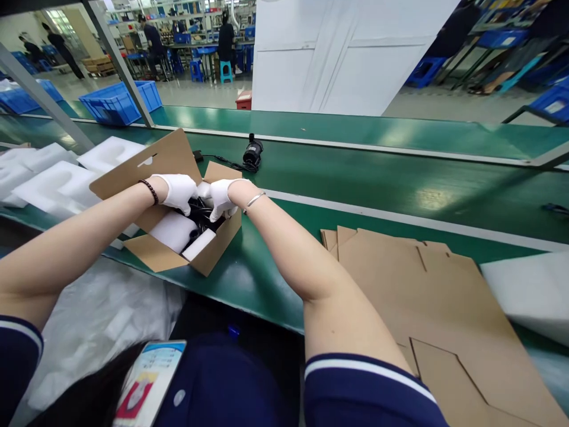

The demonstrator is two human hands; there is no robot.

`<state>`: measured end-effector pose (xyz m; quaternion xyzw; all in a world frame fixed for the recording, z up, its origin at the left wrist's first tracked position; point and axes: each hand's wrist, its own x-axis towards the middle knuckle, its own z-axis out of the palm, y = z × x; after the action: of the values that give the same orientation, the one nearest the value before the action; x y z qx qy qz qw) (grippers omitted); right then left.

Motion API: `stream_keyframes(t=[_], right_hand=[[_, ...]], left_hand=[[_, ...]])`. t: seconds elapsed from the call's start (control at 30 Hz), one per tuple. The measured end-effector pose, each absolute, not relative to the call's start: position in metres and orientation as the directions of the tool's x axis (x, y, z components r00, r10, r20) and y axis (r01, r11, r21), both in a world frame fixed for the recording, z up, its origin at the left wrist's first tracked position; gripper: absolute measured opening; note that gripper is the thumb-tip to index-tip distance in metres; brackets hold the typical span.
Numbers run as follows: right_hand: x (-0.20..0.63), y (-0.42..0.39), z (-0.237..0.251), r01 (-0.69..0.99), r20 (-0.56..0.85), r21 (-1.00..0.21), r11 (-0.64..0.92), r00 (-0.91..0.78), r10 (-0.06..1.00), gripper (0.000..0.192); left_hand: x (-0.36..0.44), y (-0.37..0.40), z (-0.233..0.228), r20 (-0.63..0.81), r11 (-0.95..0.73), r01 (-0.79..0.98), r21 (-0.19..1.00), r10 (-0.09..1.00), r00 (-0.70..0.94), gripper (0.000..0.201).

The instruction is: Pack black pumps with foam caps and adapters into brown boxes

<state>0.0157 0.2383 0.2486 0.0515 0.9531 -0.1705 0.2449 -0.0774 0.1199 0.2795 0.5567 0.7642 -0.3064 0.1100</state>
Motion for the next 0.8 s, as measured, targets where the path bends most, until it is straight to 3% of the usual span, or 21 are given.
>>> stream_keyframes(t=[0.1, 0.23, 0.33, 0.53, 0.7, 0.8], right_hand=[[0.027, 0.233, 0.248, 0.152, -0.518, -0.304, 0.941, -0.855, -0.028, 0.069], [0.039, 0.223, 0.246, -0.007, -0.247, -0.187, 0.982, -0.967, -0.054, 0.039], [0.046, 0.213, 0.241, -0.06, -0.142, -0.087, 0.994, -0.987, -0.073, 0.039], [0.056, 0.204, 0.239, 0.051, -0.223, -0.064, 0.997, -0.974, 0.035, 0.037], [0.06, 0.214, 0.24, -0.117, -0.211, -0.1, 0.988, -0.968, -0.136, 0.049], [0.06, 0.213, 0.236, -0.108, -0.207, -0.096, 0.99, -0.97, -0.126, 0.063]], left_hand=[[-0.066, 0.109, 0.28, -0.52, 0.187, 0.922, -0.34, 0.779, -0.35, 0.04], [-0.051, 0.096, 0.275, -0.526, 0.12, 0.943, -0.309, 0.805, -0.275, 0.041], [-0.042, 0.089, 0.274, -0.537, 0.11, 0.94, -0.323, 0.797, -0.278, 0.037], [-0.032, 0.078, 0.277, -0.55, 0.078, 0.936, -0.342, 0.792, -0.267, 0.038], [-0.03, 0.082, 0.27, -0.569, 0.03, 0.925, -0.38, 0.78, -0.259, 0.04], [-0.036, 0.086, 0.257, -0.443, 0.067, 0.933, -0.354, 0.866, -0.231, 0.039]])
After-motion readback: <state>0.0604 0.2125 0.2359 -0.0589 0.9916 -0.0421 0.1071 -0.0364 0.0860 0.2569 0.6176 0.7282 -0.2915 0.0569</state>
